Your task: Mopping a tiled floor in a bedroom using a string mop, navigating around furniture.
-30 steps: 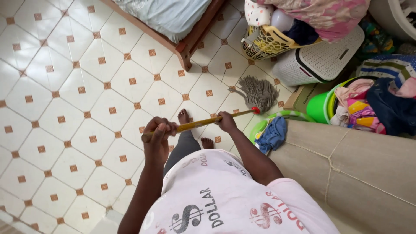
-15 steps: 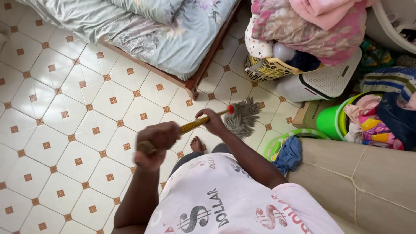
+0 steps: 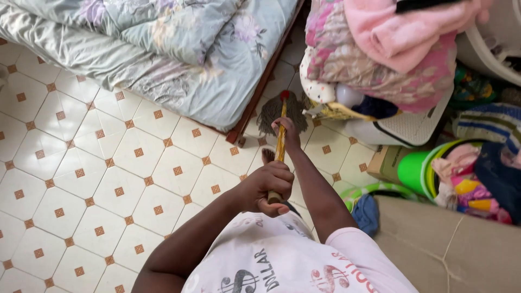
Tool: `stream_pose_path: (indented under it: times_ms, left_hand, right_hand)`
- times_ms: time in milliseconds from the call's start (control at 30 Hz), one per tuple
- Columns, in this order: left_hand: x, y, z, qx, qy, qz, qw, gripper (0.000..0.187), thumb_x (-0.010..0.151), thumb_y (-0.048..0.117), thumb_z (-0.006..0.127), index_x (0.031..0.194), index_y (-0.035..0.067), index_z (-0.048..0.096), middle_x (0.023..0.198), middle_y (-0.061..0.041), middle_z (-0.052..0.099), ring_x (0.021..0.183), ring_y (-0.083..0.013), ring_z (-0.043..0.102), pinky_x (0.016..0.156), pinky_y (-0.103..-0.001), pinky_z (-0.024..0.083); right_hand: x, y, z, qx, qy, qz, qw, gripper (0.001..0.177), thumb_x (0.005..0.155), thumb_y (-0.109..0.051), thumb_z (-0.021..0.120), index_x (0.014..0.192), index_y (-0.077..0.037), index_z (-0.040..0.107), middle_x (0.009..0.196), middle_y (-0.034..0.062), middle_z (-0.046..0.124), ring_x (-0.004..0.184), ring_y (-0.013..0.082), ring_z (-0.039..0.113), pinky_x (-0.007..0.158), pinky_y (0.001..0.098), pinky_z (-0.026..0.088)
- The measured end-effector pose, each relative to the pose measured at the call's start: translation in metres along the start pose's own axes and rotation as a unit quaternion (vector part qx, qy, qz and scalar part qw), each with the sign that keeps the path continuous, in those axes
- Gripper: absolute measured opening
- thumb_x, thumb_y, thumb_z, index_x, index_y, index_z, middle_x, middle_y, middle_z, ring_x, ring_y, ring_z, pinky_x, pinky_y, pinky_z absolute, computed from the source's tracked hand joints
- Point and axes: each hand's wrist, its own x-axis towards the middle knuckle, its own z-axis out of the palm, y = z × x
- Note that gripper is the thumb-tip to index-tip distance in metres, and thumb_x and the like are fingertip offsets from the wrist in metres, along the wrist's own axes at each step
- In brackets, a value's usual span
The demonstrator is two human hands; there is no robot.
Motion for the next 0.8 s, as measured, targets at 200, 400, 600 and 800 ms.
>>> stream_pose_path:
  times_ms: [200,400,600,800]
  left_hand:
    - [0.062,-0.098,-0.036,0.068,0.001,-0.008,0.998,0.05,0.1,0.055,0.062,0.069,0.018,0.051,0.066,-0.002,0.047,0.064,-0.0288,0.054,0.07,-0.038,0.044]
    - [0.079,-0.177,-0.033,0.14,0.046,0.001,0.989,0.045,0.1,0.05,0.065,0.074,0.015,0.056,0.072,-0.005,0.05,0.074,-0.0314,0.058,0.076,-0.041,0.049]
    - [0.075,-0.171,-0.011,0.19,0.052,-0.021,0.98,0.044,0.1,0.053,0.062,0.076,0.017,0.058,0.076,-0.003,0.052,0.08,-0.0295,0.061,0.09,-0.044,0.053]
    - [0.124,-0.097,-0.011,0.296,-0.043,-0.021,0.954,0.041,0.097,0.05,0.062,0.08,0.013,0.06,0.081,-0.002,0.055,0.078,-0.0244,0.054,0.079,-0.039,0.046]
  right_hand:
    - [0.136,0.056,-0.024,-0.065,0.066,-0.055,0.994,0.02,0.1,-0.032,0.073,0.102,-0.015,0.062,0.104,0.0084,0.058,0.108,0.0355,0.064,0.1,0.0478,0.052]
    - [0.225,0.172,-0.023,-0.09,0.159,-0.203,0.962,0.033,0.086,-0.037,0.09,0.103,-0.019,0.068,0.099,-0.0005,0.068,0.103,0.0221,0.068,0.097,0.0358,0.053]
    - [0.194,0.099,-0.043,0.009,0.16,-0.123,0.979,0.03,0.085,-0.019,0.09,0.1,-0.009,0.067,0.1,0.0062,0.071,0.107,0.0253,0.069,0.102,0.0402,0.052]
    - [0.16,0.048,-0.059,0.095,0.046,-0.024,0.994,0.014,0.098,-0.023,0.072,0.106,-0.013,0.066,0.106,0.0036,0.069,0.102,0.0175,0.068,0.087,0.0309,0.056]
